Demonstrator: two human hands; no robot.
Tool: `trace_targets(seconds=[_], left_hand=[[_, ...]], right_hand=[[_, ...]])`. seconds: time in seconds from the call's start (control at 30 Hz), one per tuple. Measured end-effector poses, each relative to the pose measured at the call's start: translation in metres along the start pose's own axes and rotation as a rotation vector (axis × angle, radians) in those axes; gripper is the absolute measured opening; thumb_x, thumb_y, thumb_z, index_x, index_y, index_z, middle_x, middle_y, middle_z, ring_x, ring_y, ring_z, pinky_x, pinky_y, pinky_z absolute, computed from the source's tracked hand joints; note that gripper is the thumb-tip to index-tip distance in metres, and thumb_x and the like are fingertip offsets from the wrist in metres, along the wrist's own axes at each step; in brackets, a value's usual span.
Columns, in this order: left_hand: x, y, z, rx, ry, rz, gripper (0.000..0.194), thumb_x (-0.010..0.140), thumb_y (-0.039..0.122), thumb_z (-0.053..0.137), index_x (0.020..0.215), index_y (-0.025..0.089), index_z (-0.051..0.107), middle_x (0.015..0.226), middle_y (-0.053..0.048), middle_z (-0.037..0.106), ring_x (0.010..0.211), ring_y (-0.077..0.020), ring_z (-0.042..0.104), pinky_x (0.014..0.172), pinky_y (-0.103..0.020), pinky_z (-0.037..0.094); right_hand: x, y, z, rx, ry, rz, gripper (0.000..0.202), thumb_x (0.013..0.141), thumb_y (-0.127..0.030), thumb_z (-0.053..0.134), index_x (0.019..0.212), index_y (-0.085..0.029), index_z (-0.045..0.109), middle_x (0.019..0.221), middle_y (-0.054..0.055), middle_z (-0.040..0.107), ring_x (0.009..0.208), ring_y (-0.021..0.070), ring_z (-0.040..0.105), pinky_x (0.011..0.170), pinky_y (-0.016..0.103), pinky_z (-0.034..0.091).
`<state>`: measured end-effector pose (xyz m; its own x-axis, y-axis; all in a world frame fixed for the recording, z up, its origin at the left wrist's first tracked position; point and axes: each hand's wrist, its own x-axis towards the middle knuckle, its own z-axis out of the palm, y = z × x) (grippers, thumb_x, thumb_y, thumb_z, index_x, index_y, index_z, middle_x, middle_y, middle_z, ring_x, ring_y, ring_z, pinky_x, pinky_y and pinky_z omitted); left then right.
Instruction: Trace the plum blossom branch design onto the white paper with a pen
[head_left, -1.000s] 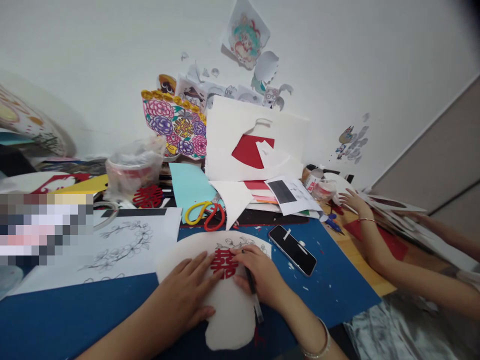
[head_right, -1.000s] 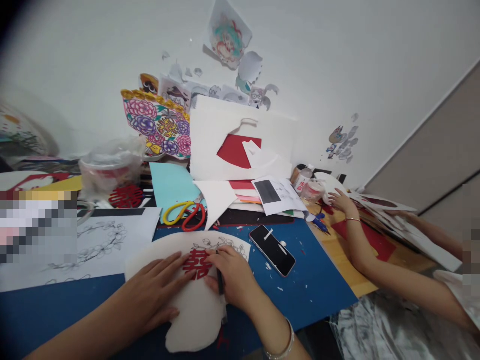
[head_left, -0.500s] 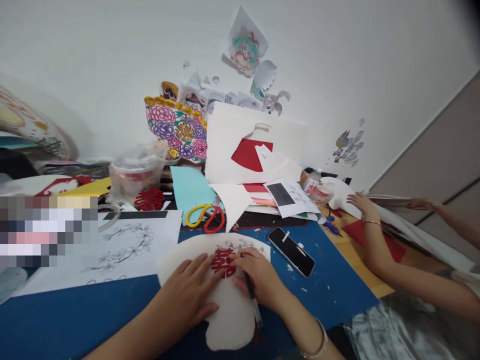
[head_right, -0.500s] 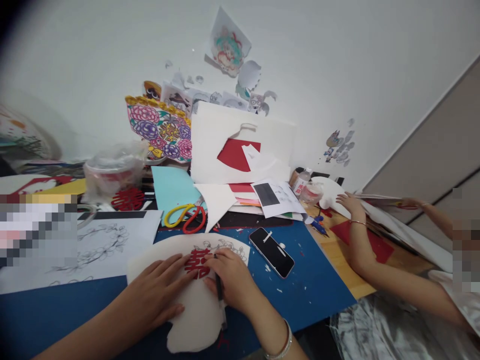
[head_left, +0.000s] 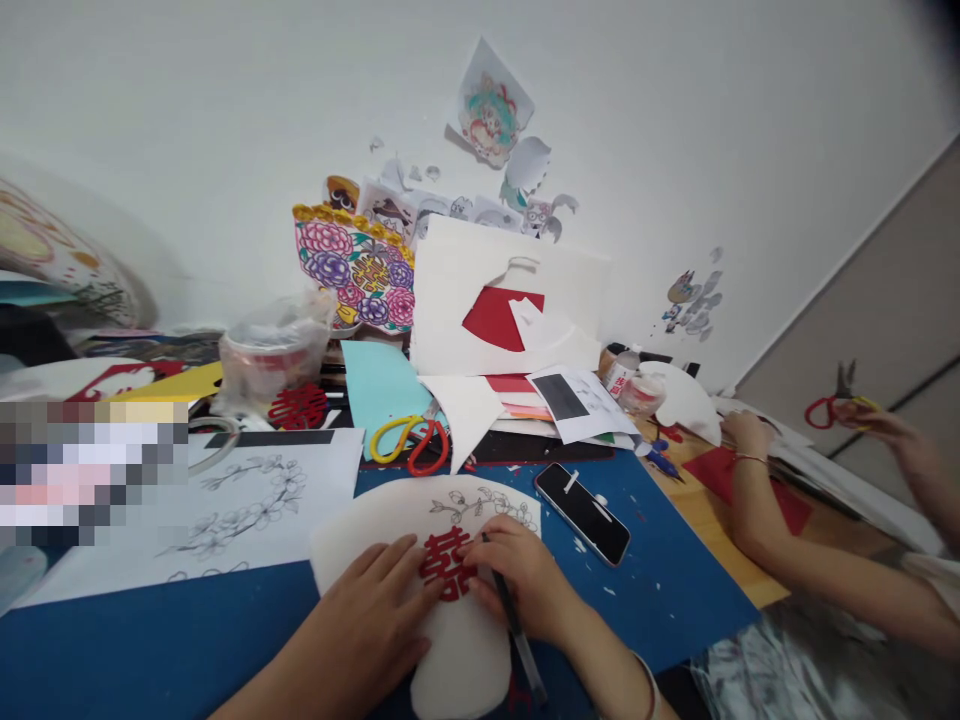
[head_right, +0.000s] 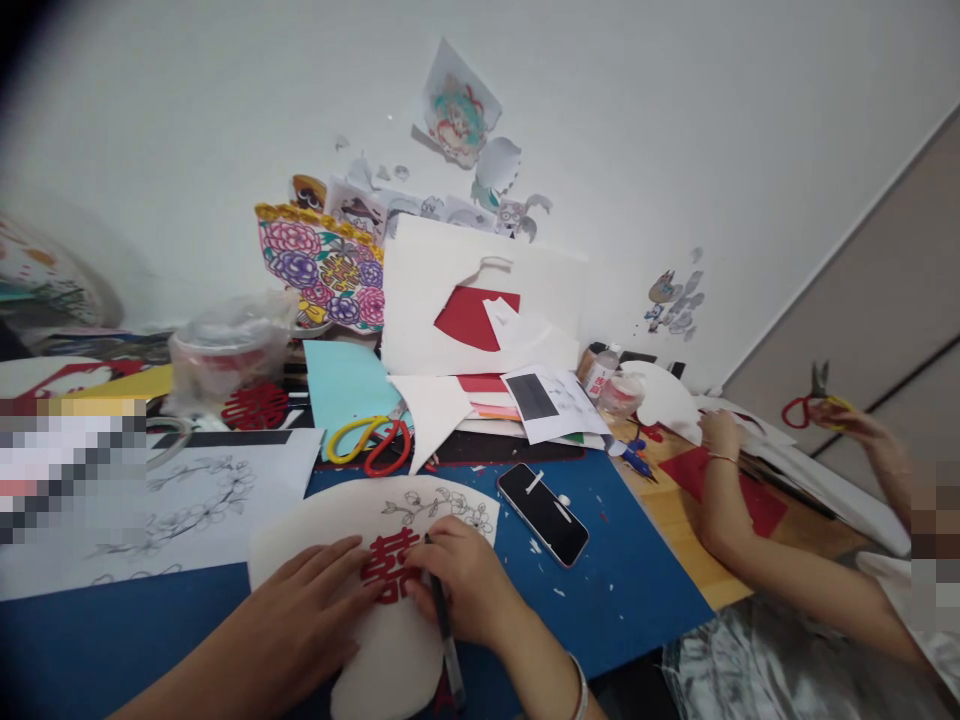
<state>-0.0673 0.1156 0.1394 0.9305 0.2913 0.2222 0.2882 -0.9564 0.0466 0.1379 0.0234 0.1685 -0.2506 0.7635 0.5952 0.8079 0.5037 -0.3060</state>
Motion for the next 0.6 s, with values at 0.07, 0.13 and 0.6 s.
trace_targets(seconds=[0.07, 0.13, 0.6], left_hand=[[0.001, -0.001, -0.003, 0.003, -0.013, -0.001, 0.048, 0.072, 0.019, 0.064, 0.118, 0.027, 0.058, 0.133, -0.012, 0.055, 0.126, -0.0337, 0.047, 0.100, -0.054, 0.042], [0.001, -0.003, -0.007, -0.002, -0.029, 0.015, 0.050, 0.072, 0.017, 0.063, 0.120, 0.028, 0.057, 0.134, -0.011, 0.054, 0.127, -0.0332, 0.046, 0.100, -0.054, 0.042], [-0.001, -0.009, 0.000, 0.033, -0.008, 0.073, 0.045, 0.081, 0.027, 0.059, 0.126, 0.027, 0.054, 0.137, -0.012, 0.053, 0.128, -0.0336, 0.046, 0.096, -0.054, 0.046]], right_hand=[[0.000, 0.001, 0.001, 0.000, 0.023, -0.007, 0.015, 0.080, -0.014, 0.060, 0.093, -0.019, 0.062, 0.089, 0.008, 0.074, 0.079, 0.0214, 0.060, 0.073, 0.034, 0.052], [0.001, 0.003, 0.001, -0.016, 0.024, 0.005, 0.016, 0.079, -0.015, 0.062, 0.094, -0.020, 0.063, 0.098, 0.008, 0.074, 0.085, 0.0221, 0.060, 0.076, 0.034, 0.052], [-0.001, 0.003, 0.001, -0.056, -0.034, 0.129, 0.021, 0.075, -0.019, 0.070, 0.095, -0.020, 0.067, 0.106, 0.005, 0.074, 0.089, 0.0236, 0.058, 0.078, 0.035, 0.051]])
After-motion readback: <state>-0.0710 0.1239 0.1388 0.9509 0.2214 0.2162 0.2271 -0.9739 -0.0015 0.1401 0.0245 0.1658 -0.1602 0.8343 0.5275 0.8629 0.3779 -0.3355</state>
